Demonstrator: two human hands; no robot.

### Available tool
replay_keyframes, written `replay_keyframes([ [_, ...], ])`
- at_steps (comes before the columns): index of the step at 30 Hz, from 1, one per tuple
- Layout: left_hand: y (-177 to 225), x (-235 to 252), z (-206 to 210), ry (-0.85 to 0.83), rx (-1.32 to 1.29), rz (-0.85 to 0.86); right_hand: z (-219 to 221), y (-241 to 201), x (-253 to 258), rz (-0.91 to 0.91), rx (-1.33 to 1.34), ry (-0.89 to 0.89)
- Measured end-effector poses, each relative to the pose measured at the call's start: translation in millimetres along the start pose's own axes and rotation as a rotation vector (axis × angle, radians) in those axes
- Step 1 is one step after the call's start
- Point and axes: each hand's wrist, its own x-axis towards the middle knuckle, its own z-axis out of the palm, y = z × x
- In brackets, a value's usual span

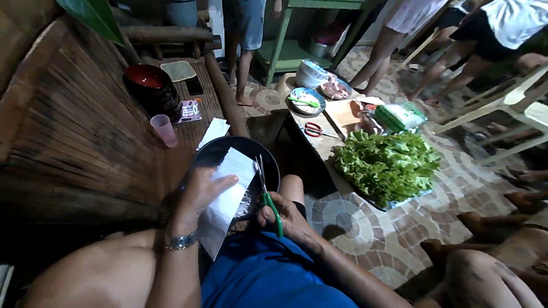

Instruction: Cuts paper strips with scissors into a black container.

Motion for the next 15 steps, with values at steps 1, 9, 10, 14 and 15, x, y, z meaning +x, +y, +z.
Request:
replay_keyframes([
  [1, 0.0, -0.1, -0.4, 0.009, -0.012, 0.002, 0.0, 0.0, -0.3, 0.0, -0.007, -0.01],
  [9, -3.7, 1.5, 0.8, 0.008, -0.011, -0.017, 0.4, 0.7, 4.8, 0.006, -0.001, -0.013],
  [10, -4.2, 1.6, 0.6, 0.005, -0.013, -0.012, 0.3, 1.0, 6.0, 0.006, 0.013, -0.013],
  [14, -5.7, 2.5, -0.3, 0.007, 0.004, 0.006, 1.4, 2.9, 8.3, -0.013, 0.017, 0.005],
  [15, -5.8, 2.8, -0.2, 0.008, 0.005, 0.007, 1.6, 3.9, 8.7, -0.018, 0.022, 0.01],
])
